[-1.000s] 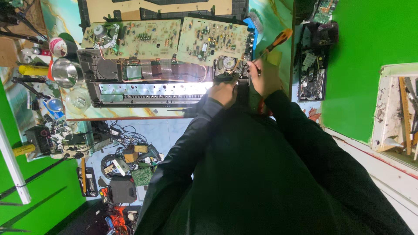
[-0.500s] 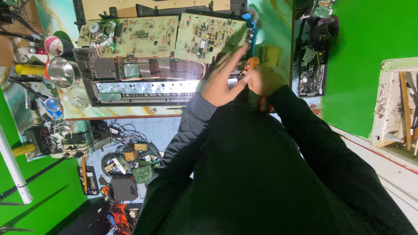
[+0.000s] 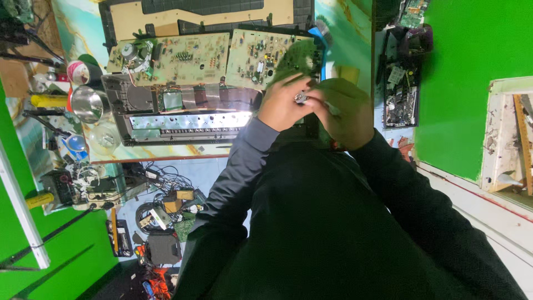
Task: The person disassembles an electronic device on a workbench, using a screwdriver to remove screws and a brush to clean internal components. They handle circuit boards, speakers, and screws, placing removed screws into a small metal bowl.
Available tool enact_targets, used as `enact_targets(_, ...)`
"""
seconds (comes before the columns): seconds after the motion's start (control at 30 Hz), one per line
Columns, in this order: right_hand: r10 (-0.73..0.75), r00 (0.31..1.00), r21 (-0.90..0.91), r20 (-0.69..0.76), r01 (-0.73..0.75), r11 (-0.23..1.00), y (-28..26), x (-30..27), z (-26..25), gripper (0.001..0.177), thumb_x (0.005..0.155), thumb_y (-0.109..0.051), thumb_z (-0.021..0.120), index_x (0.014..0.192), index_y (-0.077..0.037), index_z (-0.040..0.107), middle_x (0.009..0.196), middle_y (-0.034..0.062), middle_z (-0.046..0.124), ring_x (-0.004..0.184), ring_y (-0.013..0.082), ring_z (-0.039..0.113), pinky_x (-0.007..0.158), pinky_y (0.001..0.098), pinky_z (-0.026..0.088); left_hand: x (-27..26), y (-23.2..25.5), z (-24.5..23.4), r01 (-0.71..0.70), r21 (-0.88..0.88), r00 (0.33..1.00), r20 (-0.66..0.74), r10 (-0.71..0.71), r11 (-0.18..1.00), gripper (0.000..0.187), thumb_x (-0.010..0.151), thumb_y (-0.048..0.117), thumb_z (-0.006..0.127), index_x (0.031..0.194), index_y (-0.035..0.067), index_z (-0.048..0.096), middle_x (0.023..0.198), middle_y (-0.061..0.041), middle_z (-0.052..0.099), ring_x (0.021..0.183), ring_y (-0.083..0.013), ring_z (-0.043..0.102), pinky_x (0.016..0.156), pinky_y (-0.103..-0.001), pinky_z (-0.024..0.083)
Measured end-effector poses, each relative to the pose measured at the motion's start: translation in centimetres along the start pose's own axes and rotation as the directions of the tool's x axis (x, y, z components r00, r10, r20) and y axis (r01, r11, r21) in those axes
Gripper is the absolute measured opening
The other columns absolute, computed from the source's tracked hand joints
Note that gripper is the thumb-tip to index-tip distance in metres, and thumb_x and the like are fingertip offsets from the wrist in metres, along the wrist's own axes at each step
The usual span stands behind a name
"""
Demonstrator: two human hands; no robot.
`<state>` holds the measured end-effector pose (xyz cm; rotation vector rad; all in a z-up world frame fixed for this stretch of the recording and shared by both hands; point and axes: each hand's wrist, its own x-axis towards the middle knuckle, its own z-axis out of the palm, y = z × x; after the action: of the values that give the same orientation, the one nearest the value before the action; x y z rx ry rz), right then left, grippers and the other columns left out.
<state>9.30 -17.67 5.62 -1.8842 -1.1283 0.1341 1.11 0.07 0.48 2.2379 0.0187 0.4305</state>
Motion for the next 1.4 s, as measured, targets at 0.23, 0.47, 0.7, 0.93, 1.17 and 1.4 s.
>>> enact_targets(0.23,0.16,0.981,0.423,0.109,-0.191,0.886,0.1,1.8,-1.1,0.025,0.1,-0.006,0.061,0.125,-0.002,0.058,0.131,0.0117,0.068,0.112,0.0203,0.069,0.096,0.0314,0.054,0.2,0.6,-0.9,0.277,-0.235,0.934,0.295,-0.203,0.932,0.029,0.098,0.017,0.071,0.126,0.008,0.07,0.097,-0.015,0.075,0.08,-0.0313,0.075,0.075,-0.037,0.058)
enact_targets(0.47,0.163,0.987,0.196,0.001,-0.16,0.967,0.7,0.4,1.1,0.027,0.094,-0.002,0.075,0.12,-0.002,0.069,0.116,0.0117,0.072,0.107,0.0209,0.072,0.091,0.0336,0.057,0.4,-1.0,0.8,0.04,-0.335,0.998,0.051,-0.025,0.941,0.033,0.092,0.013,0.076,0.12,0.004,0.06,0.106,-0.014,0.074,0.096,-0.0306,0.076,0.083,-0.034,0.059)
enact_targets(0.7,0.13,0.991,0.454,0.012,-0.121,0.883,0.7,0.9,0.8,0.026,0.091,0.0,0.07,0.109,-0.004,0.053,0.129,0.0131,0.065,0.115,0.0229,0.066,0.094,0.0337,0.054,-0.2,-1.3,0.9,0.159,-0.391,0.968,0.244,-0.065,0.907,0.036,0.091,0.008,0.069,0.127,0.003,0.066,0.106,-0.017,0.075,0.095,-0.0328,0.075,0.081,-0.035,0.057)
enact_targets(0.93,0.009,0.992,0.181,0.125,-0.031,0.983,0.2,1.8,-0.3,0.035,0.095,0.002,0.067,0.129,-0.003,0.064,0.121,0.0149,0.063,0.11,0.03,0.066,0.094,0.0394,0.054,0.1,-0.8,0.4,-0.032,-0.127,0.998,0.047,0.039,0.991,0.027,0.088,0.021,0.078,0.11,0.009,0.07,0.1,-0.015,0.074,0.091,-0.0315,0.074,0.083,-0.037,0.058)
enact_targets(1.17,-0.052,0.998,0.225,-0.032,0.058,0.973,3.2,1.1,0.6,0.023,0.101,0.004,0.054,0.122,-0.003,0.06,0.127,0.0155,0.067,0.122,0.0331,0.064,0.104,0.0443,0.053,1.7,1.4,-1.8,0.452,0.045,0.83,0.345,-0.438,0.891,0.024,0.094,0.034,0.073,0.116,0.024,0.075,0.09,-0.014,0.074,0.081,-0.0288,0.069,0.099,-0.054,0.046)
enact_targets(1.4,-0.029,0.959,-0.067,0.281,0.05,0.997,10.3,-3.1,5.2,0.018,0.091,-0.018,0.07,0.101,-0.003,0.067,0.1,0.0162,0.067,0.085,0.0283,0.068,0.072,0.0414,0.055,1.6,-0.7,1.7,-0.076,0.002,0.997,-0.033,0.076,0.997,0.019,0.082,0.034,0.084,0.094,0.019,0.08,0.102,-0.007,0.078,0.114,-0.0298,0.071,0.12,-0.061,0.027)
